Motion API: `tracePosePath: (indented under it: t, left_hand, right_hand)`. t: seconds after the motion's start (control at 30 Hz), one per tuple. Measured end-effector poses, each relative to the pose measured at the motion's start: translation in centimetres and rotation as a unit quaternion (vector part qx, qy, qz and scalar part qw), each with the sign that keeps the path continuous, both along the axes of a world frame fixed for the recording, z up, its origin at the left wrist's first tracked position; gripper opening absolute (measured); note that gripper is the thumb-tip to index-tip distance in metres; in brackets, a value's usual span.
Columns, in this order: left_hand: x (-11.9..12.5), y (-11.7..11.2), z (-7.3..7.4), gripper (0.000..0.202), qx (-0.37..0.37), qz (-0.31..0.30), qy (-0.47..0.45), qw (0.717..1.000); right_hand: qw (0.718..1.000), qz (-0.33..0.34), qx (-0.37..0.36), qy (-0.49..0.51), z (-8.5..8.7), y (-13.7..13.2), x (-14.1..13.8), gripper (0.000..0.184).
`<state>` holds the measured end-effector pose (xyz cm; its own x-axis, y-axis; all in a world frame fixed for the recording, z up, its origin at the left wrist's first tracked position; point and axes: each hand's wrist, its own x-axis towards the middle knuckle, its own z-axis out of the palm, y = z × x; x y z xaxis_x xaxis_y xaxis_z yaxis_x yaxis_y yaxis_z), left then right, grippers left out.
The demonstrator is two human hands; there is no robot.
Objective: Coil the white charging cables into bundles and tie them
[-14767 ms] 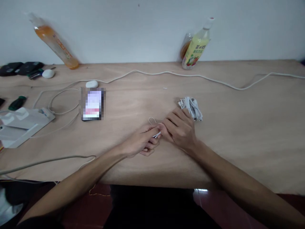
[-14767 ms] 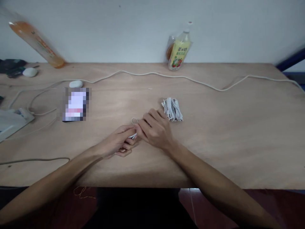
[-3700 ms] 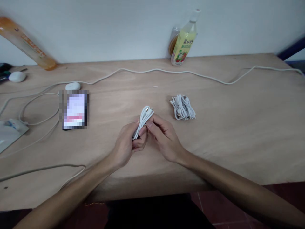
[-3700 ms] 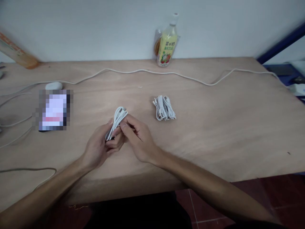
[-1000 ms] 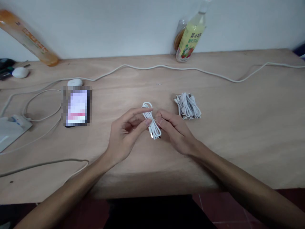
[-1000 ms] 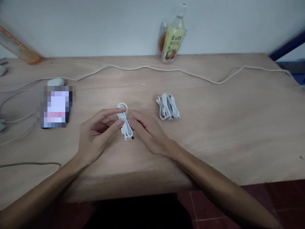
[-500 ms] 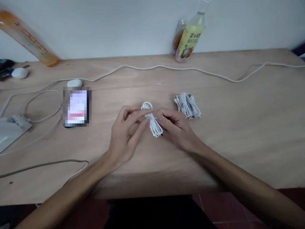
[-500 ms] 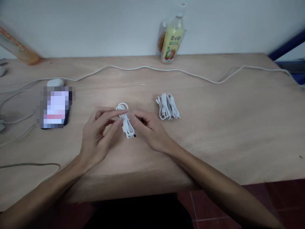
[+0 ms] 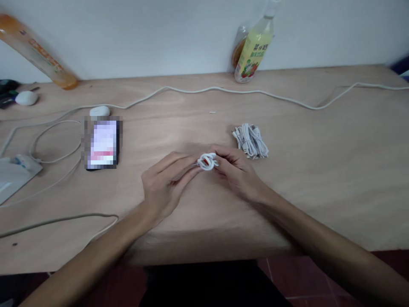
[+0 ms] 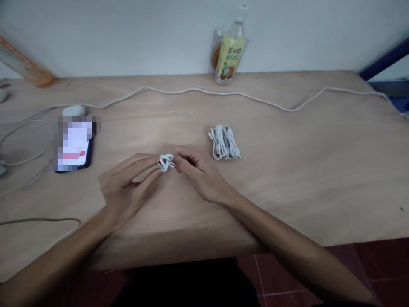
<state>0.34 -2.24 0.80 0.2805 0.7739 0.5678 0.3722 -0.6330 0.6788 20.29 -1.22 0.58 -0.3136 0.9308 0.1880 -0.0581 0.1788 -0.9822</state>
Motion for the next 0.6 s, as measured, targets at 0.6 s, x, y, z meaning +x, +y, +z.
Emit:
tracePosePath:
  t: [0.6]
  left_hand:
    - [0.9,0.2,0.9,0.019,-0.327,-0.019,-0.192,0.925]
  right_hand:
    - [0.915,-0.091,0.339,-0.199,-0.9,-0.4,0.6,0.024]
